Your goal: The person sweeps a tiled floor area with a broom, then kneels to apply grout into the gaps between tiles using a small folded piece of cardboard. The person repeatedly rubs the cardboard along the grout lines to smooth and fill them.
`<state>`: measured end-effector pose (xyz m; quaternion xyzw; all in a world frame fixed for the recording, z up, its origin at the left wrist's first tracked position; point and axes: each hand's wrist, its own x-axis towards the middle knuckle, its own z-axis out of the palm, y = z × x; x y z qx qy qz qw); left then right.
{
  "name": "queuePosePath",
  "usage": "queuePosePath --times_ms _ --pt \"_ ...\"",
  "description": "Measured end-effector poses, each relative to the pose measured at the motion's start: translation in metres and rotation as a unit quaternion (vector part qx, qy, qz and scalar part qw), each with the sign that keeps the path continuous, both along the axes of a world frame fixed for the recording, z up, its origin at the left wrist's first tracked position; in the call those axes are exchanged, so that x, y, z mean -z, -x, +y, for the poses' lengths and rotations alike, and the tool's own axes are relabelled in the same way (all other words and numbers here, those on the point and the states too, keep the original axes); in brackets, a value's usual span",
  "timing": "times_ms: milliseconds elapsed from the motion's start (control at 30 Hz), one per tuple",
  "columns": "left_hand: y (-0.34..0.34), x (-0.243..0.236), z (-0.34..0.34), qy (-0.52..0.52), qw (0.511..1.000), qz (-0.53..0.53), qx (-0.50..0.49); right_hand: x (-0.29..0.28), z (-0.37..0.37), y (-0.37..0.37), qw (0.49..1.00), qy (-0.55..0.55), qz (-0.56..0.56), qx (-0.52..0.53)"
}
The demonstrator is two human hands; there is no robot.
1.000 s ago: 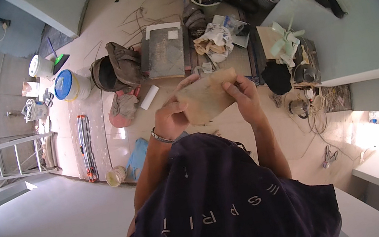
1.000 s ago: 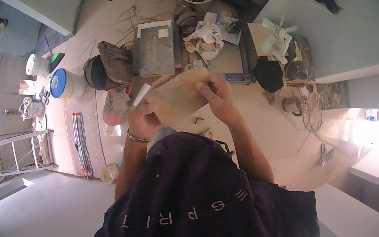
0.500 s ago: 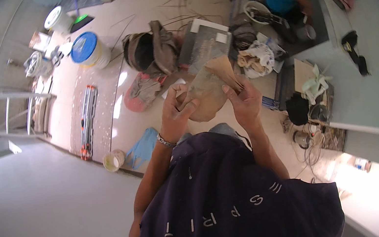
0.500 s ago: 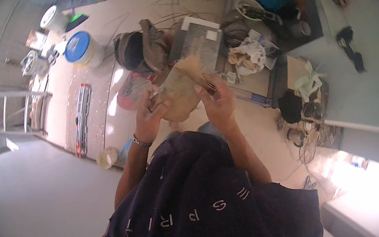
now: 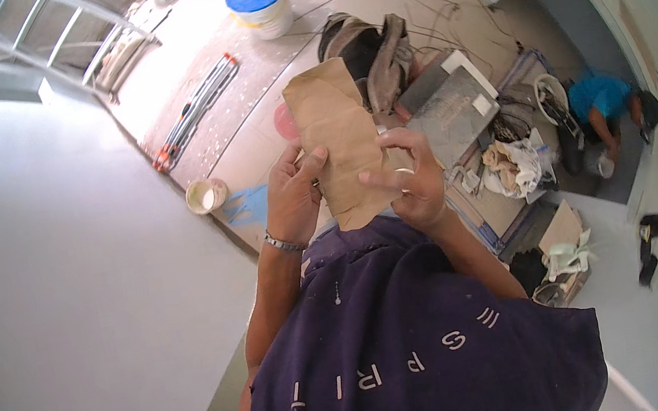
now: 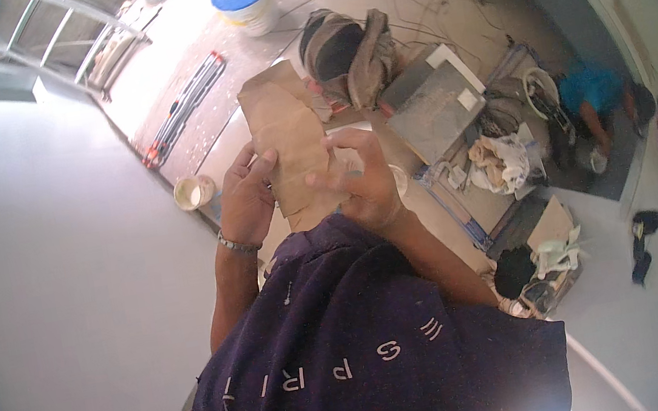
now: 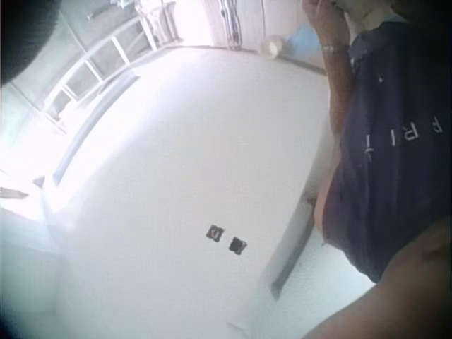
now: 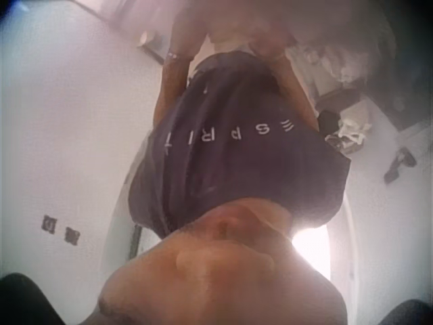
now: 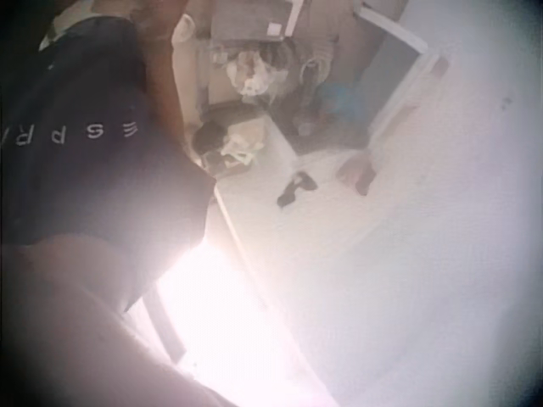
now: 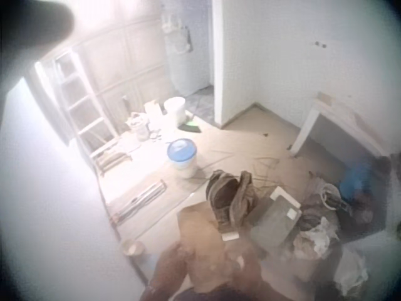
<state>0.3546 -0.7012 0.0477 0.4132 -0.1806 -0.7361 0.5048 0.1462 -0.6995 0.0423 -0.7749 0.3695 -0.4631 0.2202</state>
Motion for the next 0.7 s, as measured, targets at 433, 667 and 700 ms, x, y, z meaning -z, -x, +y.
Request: queuePosePath --times_ms 433,667,700 --pt "0.068 0.075 -0.022 -0.05 0.949 -0.308 -0.043 0.048 -0.073 0.009 0.887 -0.457 -0.006 -0.07" --pt "0.039 0.058 -0.039 -0.007 0.981 -0.16 -0.109 0.04 -0.11 -0.031 0.903 -0.302 0.059 -0.299" --pt "0.032 0.056 -0.039 -0.012 0.987 -0.13 -0.097 0.039 -0.115 -0.033 0.891 -0.323 0.066 -0.313"
